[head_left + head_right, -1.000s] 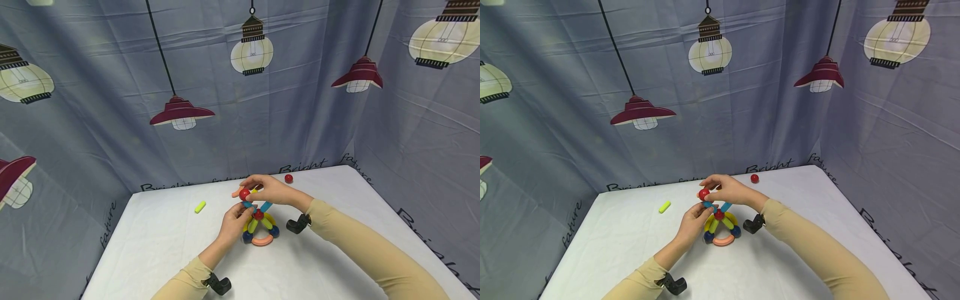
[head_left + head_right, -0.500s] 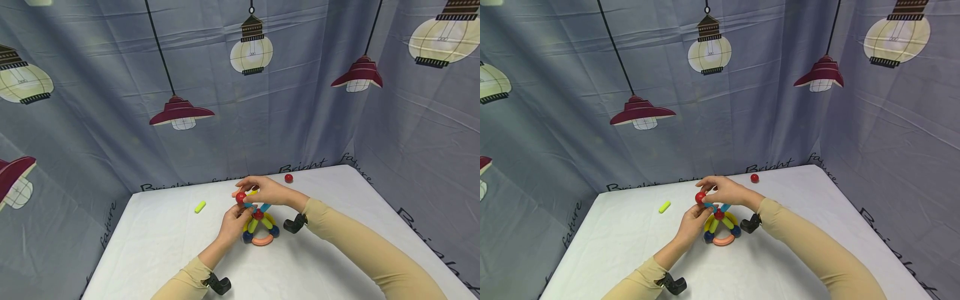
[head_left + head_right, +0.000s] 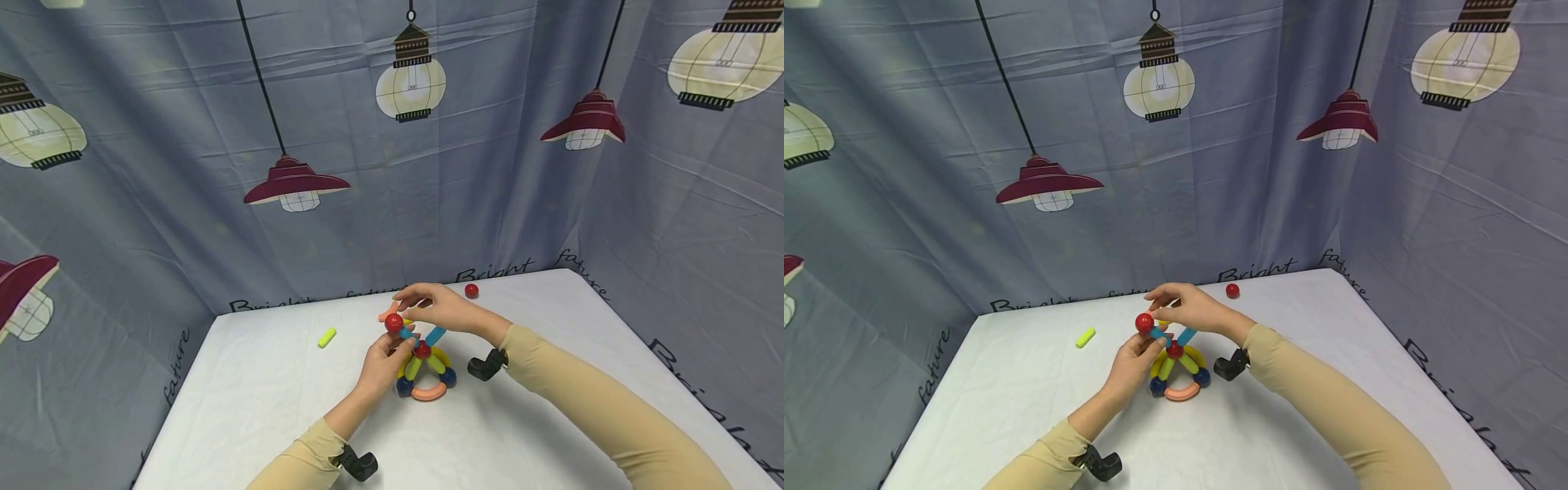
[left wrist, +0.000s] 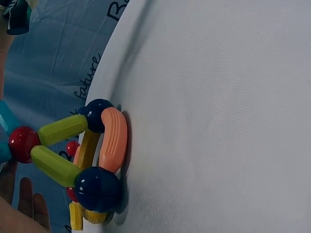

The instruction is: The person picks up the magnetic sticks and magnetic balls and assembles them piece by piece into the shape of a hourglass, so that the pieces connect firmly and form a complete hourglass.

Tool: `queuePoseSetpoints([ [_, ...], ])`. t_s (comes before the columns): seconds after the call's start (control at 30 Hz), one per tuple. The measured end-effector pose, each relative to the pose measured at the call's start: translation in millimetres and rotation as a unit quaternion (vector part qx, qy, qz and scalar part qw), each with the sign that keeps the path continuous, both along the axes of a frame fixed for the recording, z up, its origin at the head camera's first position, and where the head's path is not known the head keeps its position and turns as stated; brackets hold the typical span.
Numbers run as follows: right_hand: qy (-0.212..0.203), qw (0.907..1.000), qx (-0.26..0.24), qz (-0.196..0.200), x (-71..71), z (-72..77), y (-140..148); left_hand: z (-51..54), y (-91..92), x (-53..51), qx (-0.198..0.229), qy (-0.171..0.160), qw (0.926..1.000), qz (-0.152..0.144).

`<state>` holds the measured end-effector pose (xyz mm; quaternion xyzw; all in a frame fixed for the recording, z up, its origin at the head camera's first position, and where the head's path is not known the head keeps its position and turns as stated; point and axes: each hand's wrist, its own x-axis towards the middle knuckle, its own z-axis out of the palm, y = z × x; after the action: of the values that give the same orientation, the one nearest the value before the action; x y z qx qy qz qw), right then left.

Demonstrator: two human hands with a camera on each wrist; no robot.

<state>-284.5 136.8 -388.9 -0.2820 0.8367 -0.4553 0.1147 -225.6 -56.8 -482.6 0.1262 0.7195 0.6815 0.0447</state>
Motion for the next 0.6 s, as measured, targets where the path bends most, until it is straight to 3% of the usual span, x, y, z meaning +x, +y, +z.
queuePoseSetpoints([
  [0.27, 0.019, 0.9977, -0.009, -0.064, -6.3, -9.6, 28, -3.2, 8.1, -4.9, -0.021, 0.008, 0.9997, -0.003],
  [0.6, -0.006, 0.9883, -0.011, -0.152, -13.4, -35.8, 75, -3.3, 15.8, -11.9, -0.011, 0.005, 0.9997, -0.023],
])
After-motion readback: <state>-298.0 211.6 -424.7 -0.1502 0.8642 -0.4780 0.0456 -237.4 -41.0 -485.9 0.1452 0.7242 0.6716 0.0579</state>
